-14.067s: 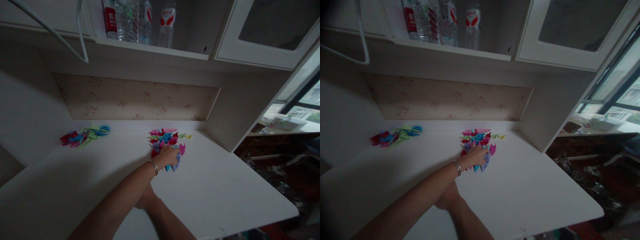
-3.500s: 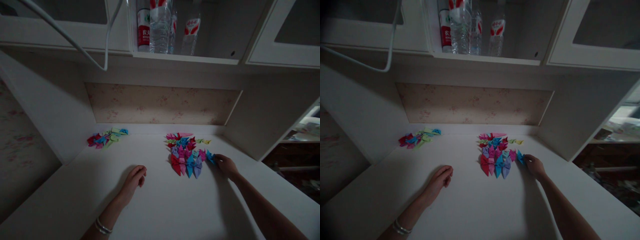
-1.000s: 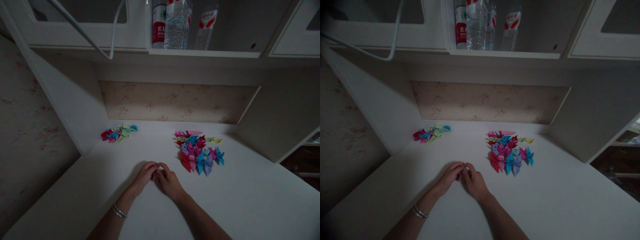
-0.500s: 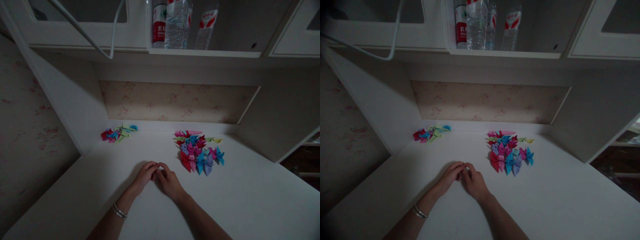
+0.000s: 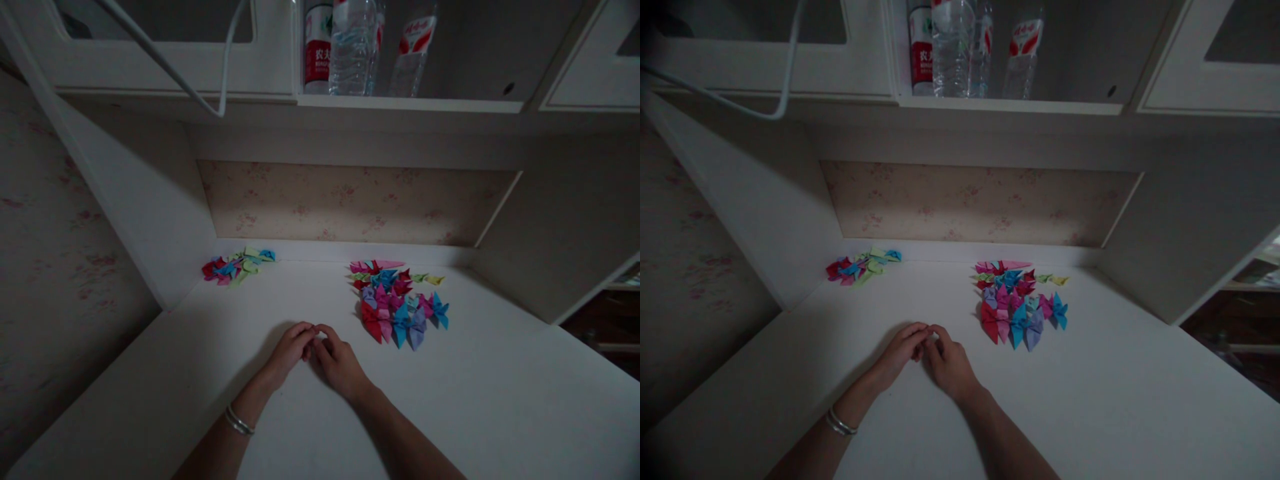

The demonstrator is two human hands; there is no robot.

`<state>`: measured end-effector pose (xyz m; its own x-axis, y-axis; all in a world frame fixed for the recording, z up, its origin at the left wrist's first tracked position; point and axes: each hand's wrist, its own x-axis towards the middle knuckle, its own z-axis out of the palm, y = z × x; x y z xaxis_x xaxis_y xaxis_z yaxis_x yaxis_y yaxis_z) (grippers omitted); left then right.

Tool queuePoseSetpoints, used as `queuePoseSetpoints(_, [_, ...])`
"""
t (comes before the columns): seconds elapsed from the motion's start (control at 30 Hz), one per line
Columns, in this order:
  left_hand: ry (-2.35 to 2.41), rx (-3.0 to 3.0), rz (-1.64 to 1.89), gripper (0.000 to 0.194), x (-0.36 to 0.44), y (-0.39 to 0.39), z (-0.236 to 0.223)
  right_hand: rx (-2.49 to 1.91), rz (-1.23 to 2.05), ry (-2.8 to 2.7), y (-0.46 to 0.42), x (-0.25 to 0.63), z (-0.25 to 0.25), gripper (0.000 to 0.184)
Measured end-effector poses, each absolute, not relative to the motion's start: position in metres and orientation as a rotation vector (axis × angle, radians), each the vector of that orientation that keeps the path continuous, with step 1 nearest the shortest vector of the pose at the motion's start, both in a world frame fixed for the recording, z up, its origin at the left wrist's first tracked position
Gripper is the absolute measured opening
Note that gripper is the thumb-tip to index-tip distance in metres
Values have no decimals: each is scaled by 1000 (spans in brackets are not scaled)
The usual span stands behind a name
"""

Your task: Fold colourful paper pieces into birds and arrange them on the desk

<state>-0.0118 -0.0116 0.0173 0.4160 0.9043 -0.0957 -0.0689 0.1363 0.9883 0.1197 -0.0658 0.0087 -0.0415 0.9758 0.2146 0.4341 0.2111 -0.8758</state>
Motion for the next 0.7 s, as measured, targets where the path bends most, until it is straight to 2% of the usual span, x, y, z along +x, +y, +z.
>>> queuePoseSetpoints(0.37, [914,1296,833,26,-13,-9,15,-1376,725,-1665,-63,120,5,33])
queuePoseSetpoints(0.5, [964,1486,822,21,-21,-3,13,-1405,696,-1708,-62,120,4,34])
queuePoseSetpoints(0.7, [1331,1799,909,24,-52,45,12,-1309,623,-1889,-64,120,9,28])
